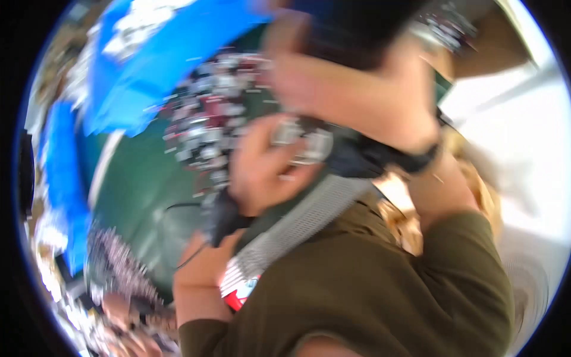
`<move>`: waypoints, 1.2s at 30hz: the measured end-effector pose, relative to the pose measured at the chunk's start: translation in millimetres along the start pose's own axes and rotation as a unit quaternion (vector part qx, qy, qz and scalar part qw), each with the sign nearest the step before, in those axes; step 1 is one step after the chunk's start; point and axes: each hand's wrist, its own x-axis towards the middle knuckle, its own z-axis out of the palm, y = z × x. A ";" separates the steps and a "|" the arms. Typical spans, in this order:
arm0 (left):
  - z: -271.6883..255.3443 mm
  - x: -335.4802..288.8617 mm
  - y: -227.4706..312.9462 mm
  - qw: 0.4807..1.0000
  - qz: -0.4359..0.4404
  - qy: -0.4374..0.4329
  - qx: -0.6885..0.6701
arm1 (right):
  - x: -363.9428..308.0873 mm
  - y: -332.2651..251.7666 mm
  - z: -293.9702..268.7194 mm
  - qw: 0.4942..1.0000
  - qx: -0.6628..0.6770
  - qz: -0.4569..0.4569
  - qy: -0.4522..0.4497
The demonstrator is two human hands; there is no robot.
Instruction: The person assembles a device by picking up a plastic housing, inserting a motor with wires, and securing it with a screw using a power screwdriver. This process is repeated for multiple units, handling each housing and motor individually before setting the completed assemblies aside.
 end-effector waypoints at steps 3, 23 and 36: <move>6.2 -13.0 -3.0 0.998 0.004 0.051 -0.025 | -10.0 15.6 11.7 0.998 0.040 -0.018 0.039; -224.3 -78.4 -47.4 0.796 -0.247 0.304 0.461 | -29.5 -6.8 -51.1 0.997 0.025 0.004 0.073; -141.4 -28.8 -26.7 0.909 -0.140 0.018 0.392 | -48.1 35.1 -105.1 0.987 0.100 0.101 0.081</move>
